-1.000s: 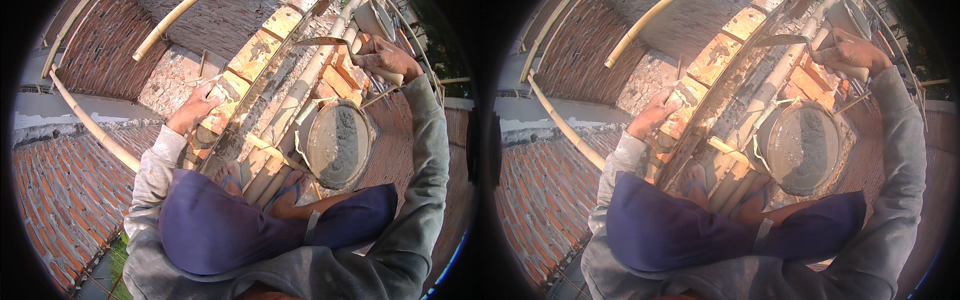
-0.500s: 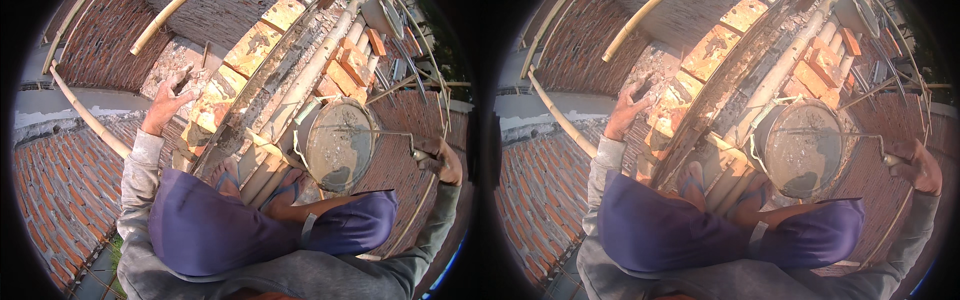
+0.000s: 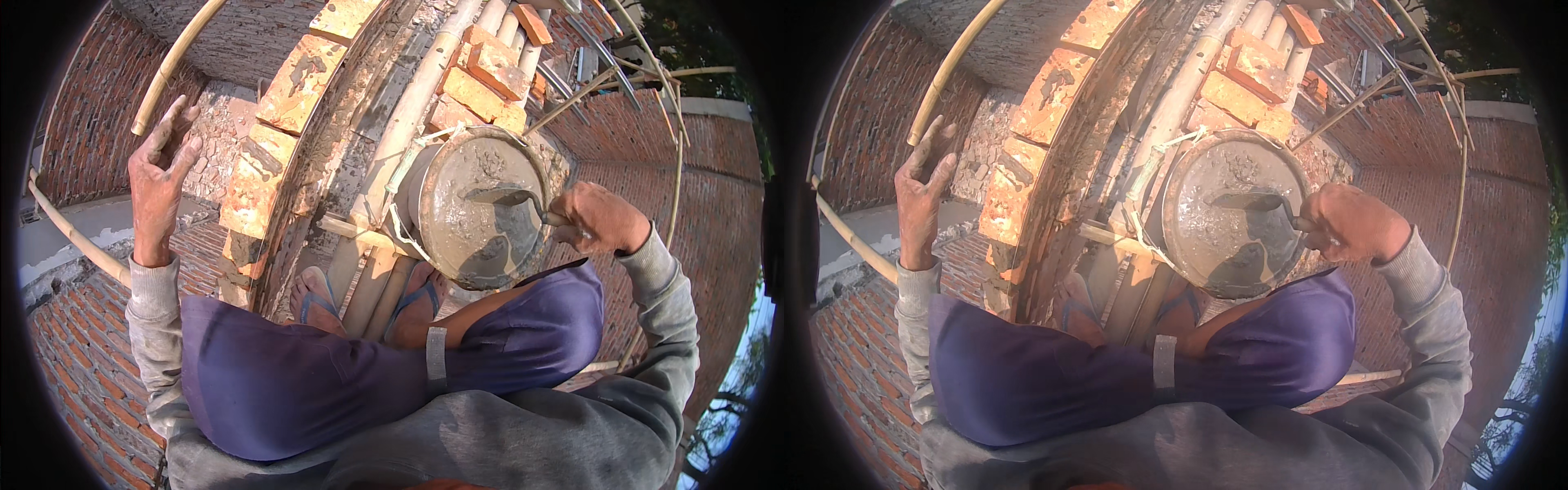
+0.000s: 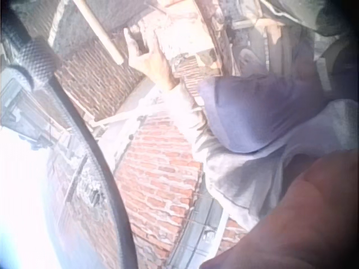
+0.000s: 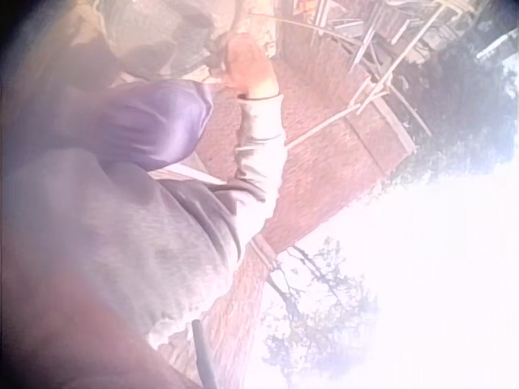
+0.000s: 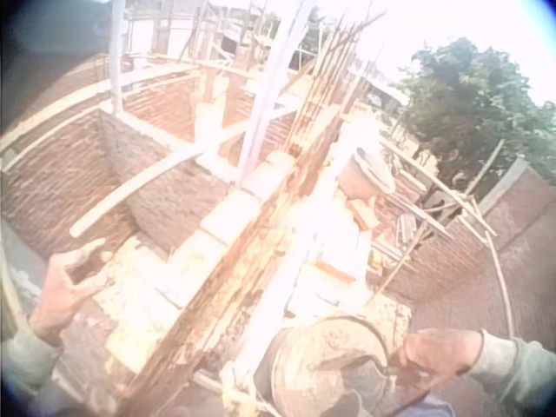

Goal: The person scoops mortar from a bucket with a trowel and applies it to a brick wall. They place bricks onto the mortar and tap them into position, repeating the process to build the wall.

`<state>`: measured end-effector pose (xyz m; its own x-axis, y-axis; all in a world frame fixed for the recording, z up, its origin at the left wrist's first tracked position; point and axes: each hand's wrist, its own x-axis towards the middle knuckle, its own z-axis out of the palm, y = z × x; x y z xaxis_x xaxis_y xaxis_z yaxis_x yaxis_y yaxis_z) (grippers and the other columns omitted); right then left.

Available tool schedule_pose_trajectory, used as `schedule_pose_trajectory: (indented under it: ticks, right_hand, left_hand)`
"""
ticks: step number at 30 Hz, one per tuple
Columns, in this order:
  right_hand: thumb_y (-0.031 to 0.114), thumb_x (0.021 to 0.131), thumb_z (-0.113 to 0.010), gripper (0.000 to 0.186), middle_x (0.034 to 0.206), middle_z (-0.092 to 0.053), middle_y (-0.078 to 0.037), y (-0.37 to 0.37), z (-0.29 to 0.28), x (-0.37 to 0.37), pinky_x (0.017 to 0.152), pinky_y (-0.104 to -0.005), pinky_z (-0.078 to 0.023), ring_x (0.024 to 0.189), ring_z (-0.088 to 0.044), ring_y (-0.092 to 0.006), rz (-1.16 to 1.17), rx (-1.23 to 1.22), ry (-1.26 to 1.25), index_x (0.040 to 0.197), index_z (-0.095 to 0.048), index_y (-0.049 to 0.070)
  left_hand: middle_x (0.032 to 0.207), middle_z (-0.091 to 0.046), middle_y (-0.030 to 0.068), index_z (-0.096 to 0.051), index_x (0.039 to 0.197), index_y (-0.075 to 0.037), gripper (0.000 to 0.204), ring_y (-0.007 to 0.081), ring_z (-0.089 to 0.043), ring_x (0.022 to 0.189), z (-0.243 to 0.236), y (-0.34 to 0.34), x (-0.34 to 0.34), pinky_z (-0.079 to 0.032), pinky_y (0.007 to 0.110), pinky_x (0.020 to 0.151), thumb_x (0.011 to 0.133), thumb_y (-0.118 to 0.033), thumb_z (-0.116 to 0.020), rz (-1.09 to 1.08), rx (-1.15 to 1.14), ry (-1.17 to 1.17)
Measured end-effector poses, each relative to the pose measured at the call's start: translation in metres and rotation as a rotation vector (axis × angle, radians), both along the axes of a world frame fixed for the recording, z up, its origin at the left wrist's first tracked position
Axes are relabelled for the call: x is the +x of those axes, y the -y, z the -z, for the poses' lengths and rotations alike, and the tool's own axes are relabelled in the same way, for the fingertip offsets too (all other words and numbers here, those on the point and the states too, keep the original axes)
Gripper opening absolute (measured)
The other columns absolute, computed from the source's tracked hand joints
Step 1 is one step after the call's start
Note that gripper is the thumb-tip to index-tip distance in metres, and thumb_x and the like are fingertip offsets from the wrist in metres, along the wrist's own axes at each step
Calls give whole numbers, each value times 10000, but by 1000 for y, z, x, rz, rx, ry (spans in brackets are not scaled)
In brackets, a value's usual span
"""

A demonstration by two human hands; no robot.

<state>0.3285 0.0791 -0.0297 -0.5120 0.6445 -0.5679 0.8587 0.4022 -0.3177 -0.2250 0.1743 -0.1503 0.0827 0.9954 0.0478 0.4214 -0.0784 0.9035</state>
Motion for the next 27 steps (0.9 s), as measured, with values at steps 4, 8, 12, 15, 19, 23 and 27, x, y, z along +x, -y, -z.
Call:
schedule_pose_trajectory:
  ticks: [4,8,12,15,19,23,27]
  right_hand:
    - [103,713,-759,160,780,-616,-158,-36,-93,7,827,-466,-460,925,-620,-387,130,69,424,812,-653,36]
    - [70,722,-746,236,887,-642,-131,-59,-78,2,832,-454,-450,865,-600,-377,-12,205,563,934,-645,49]
    - [89,766,-724,136,757,-595,-171,-40,9,-10,741,-508,-467,788,-615,-436,-98,267,297,795,-596,52]
    - [123,781,-740,171,873,-636,-170,-30,50,0,779,-503,-489,868,-632,-413,-94,25,319,887,-627,49]
    - [177,781,-756,314,1004,-623,-186,-9,83,23,827,-523,-485,960,-626,-403,-66,50,276,1036,-635,38]
    - [202,802,-724,326,999,-612,-169,20,121,24,828,-503,-492,929,-626,-368,-125,244,243,1080,-632,61]
    - [197,780,-734,217,941,-676,-135,28,127,7,751,-438,-545,824,-677,-328,-127,392,283,959,-667,94]
  left_hand:
    - [1351,-707,199,-626,1438,45,490,246,-684,1253,-18,-13,32,-531,367,1108,974,-61,-742,196,82,-43]
    - [1242,-772,149,-701,1376,-13,453,224,-714,1179,-18,-40,50,-532,380,1072,963,-185,-776,258,177,-60]
    - [1177,-798,118,-716,1364,-44,427,200,-735,1137,-25,-64,52,-555,375,1040,980,-222,-771,186,276,-157]
    - [1179,-798,107,-721,1361,-53,418,201,-739,1113,-39,-67,48,-559,373,1033,987,-236,-764,149,267,-82]
    - [1155,-799,116,-724,1343,-37,423,202,-736,1076,-59,-55,37,-560,366,995,974,-238,-770,72,133,-82]
    - [1125,-800,125,-716,1360,-39,449,209,-733,1045,-45,-21,24,-562,354,964,954,-222,-773,-20,24,-263]
    - [1052,-786,168,-711,1304,22,486,224,-741,956,-7,38,24,-580,361,870,899,-228,-809,-357,-184,-528]
